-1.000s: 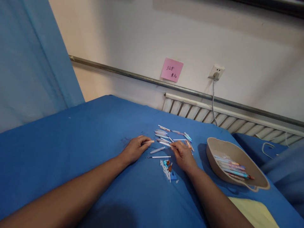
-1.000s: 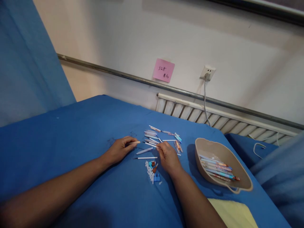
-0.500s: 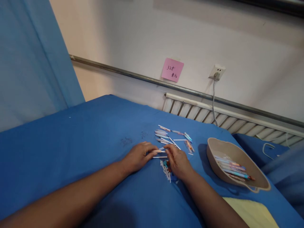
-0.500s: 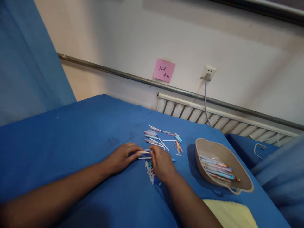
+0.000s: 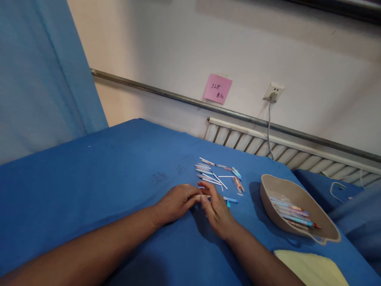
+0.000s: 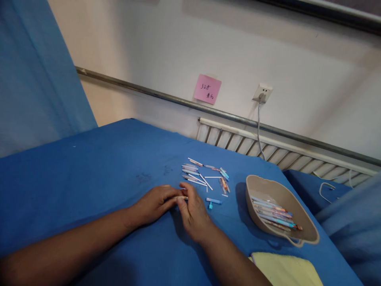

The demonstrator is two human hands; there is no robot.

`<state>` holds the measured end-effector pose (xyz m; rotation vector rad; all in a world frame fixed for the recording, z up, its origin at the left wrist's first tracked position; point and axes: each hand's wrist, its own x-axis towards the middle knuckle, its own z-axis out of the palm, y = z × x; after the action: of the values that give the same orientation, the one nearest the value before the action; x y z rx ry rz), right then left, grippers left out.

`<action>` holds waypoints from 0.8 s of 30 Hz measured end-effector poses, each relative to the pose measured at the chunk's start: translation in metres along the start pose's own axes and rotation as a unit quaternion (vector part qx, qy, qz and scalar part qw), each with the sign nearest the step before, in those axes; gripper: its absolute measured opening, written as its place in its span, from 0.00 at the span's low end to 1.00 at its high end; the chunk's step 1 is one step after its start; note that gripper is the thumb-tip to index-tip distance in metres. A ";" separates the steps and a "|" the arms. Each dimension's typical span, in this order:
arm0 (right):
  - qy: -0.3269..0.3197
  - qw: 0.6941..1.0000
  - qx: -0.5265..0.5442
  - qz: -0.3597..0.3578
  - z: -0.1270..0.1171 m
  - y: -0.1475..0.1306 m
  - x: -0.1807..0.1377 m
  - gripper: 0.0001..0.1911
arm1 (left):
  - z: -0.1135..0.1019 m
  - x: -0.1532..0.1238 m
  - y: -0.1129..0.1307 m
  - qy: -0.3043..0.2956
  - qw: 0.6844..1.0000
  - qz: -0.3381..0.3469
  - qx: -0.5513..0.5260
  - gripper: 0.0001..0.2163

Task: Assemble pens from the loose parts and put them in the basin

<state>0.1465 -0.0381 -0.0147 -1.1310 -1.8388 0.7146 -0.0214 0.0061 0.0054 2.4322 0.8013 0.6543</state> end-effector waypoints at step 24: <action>0.186 0.964 0.017 0.188 -0.055 0.085 0.022 0.11 | -0.003 0.011 -0.026 0.094 0.959 -0.221 -0.153 0.21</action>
<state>0.2254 0.0206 -0.0473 -1.4983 -1.3078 0.6848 -0.0259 0.0324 -0.0037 1.8483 1.1778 0.7694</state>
